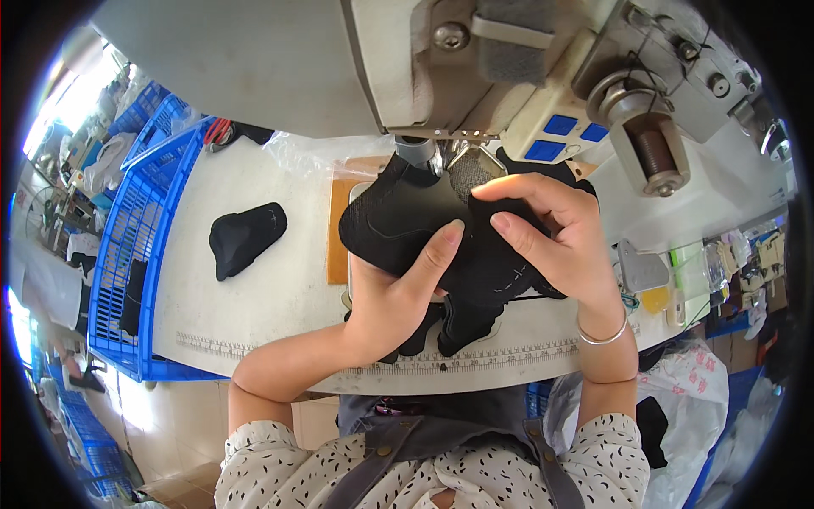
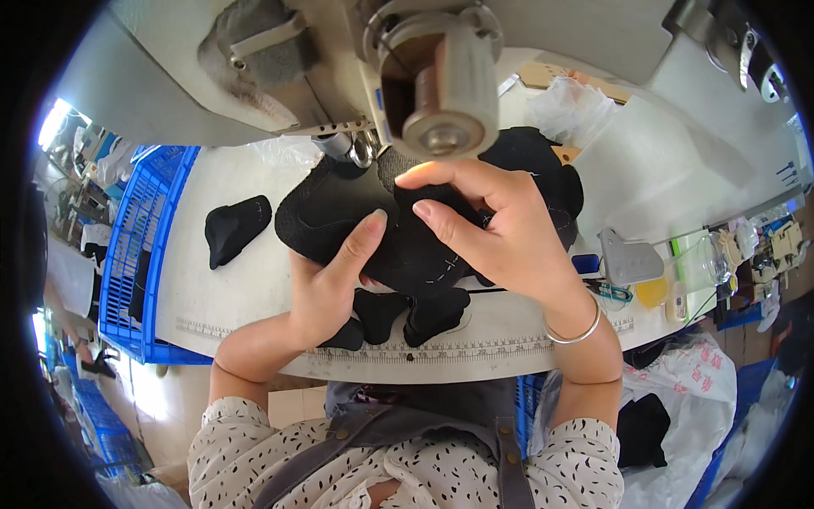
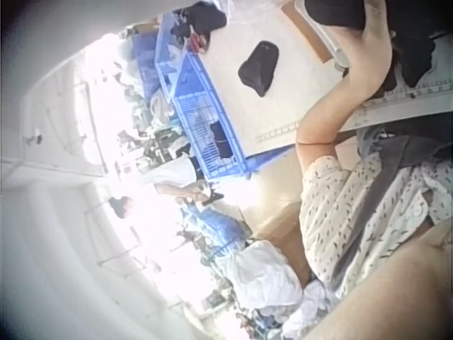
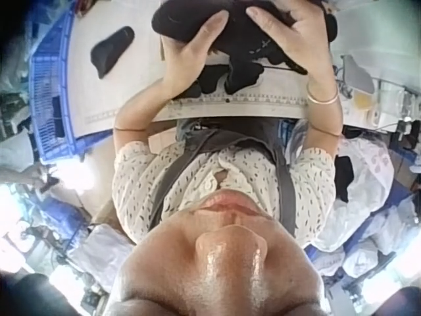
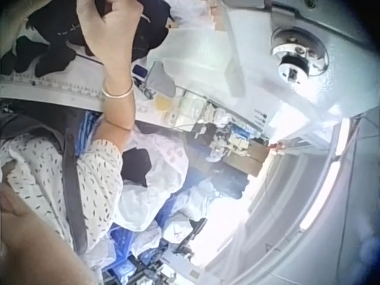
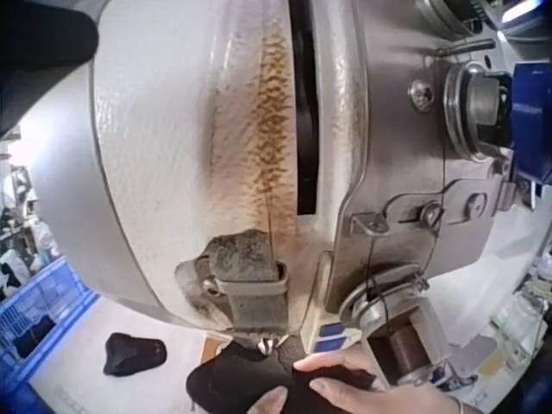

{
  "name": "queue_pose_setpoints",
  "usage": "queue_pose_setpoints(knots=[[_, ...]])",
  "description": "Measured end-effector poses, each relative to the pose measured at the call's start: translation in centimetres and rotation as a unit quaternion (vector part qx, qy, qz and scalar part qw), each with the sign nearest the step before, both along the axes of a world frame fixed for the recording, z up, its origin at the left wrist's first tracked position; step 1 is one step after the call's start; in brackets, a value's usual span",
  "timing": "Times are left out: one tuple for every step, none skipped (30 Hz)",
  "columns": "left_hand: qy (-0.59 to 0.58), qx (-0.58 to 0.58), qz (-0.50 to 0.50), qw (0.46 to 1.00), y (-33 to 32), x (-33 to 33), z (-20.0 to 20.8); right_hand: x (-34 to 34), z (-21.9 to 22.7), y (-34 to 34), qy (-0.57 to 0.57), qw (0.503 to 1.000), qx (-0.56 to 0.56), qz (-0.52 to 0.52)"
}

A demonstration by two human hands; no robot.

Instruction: Stitching or sewing various black shoe components using an industrial sewing machine.

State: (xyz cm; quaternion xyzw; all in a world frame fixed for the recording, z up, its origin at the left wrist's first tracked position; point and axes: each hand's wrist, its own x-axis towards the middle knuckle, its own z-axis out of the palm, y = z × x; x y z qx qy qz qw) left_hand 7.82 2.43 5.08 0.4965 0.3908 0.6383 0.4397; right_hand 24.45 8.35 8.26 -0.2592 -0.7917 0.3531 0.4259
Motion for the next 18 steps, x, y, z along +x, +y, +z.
queue_pose_setpoints(knots=[[0.0, -0.011, 0.004, 1.0, -0.14, -0.05, 0.08, 0.07, 0.09, -0.08, 0.004, 1.0, -0.008, 0.008], [-0.037, -0.054, -0.007, 0.998, -0.27, -0.13, 0.16, 0.14, 0.22, -0.2, -0.007, 1.0, -0.015, 0.009], [-0.079, -0.087, -0.018, 0.993, -0.42, -0.21, 0.22, 0.11, 0.34, -0.27, -0.02, 1.0, -0.004, 0.007], [-0.076, -0.1, -0.012, 0.992, -0.56, -0.26, 0.29, 0.08, 0.47, -0.36, -0.032, 0.999, 0.007, 0.006], [-0.061, -0.087, -0.011, 0.994, -0.66, -0.29, 0.36, 0.09, 0.64, -0.46, -0.038, 0.999, -0.001, 0.005], [-0.046, -0.073, -0.011, 0.996, -0.68, -0.3, 0.4, 0.02, 0.73, -0.51, -0.037, 0.999, 0.007, 0.01], [-0.046, -0.073, -0.009, 0.996, -0.66, -0.4, 0.46, 0.01, 0.83, -0.59, -0.037, 0.999, -0.001, 0.01], [-0.075, -0.1, -0.03, 0.992, -0.62, -0.5, 0.52, -0.03, 0.87, -0.63, -0.036, 0.999, -0.009, 0.009], [-0.105, -0.131, -0.044, 0.985, -0.58, -0.54, 0.57, -0.01, 0.89, -0.66, -0.036, 0.999, -0.01, 0.009], [-0.103, -0.126, -0.05, 0.985, -0.54, -0.55, 0.6, 0.03, 0.89, -0.67, -0.041, 0.999, -0.014, 0.008], [-0.095, -0.139, -0.046, 0.985, -0.5, -0.53, 0.62, 0.04, 0.86, -0.63, -0.047, 0.999, -0.018, 0.007], [-0.088, -0.141, -0.046, 0.985, -0.47, -0.51, 0.64, 0.03, 0.8, -0.57, -0.047, 0.999, -0.018, 0.007], [-0.086, -0.151, -0.041, 0.984, -0.42, -0.53, 0.66, -0.05, 0.73, -0.45, -0.046, 0.999, 0.014, 0.007], [-0.071, -0.141, -0.042, 0.987, -0.37, -0.56, 0.68, -0.12, 0.68, -0.34, -0.045, 0.998, 0.045, 0.007], [-0.054, -0.135, -0.042, 0.989, -0.33, -0.6, 0.71, -0.1, 0.72, -0.34, -0.044, 0.998, 0.046, 0.009], [-0.055, -0.128, -0.039, 0.989, -0.33, -0.64, 0.74, -0.06, 0.78, -0.44, -0.053, 0.998, 0.045, 0.006], [-0.057, -0.126, -0.042, 0.989, -0.36, -0.65, 0.79, -0.07, 0.85, -0.57, -0.06, 0.997, 0.044, 0.003], [-0.058, -0.127, -0.042, 0.989, -0.4, -0.7, 0.86, -0.1, 0.9, -0.71, -0.058, 0.997, 0.048, 0.007]])
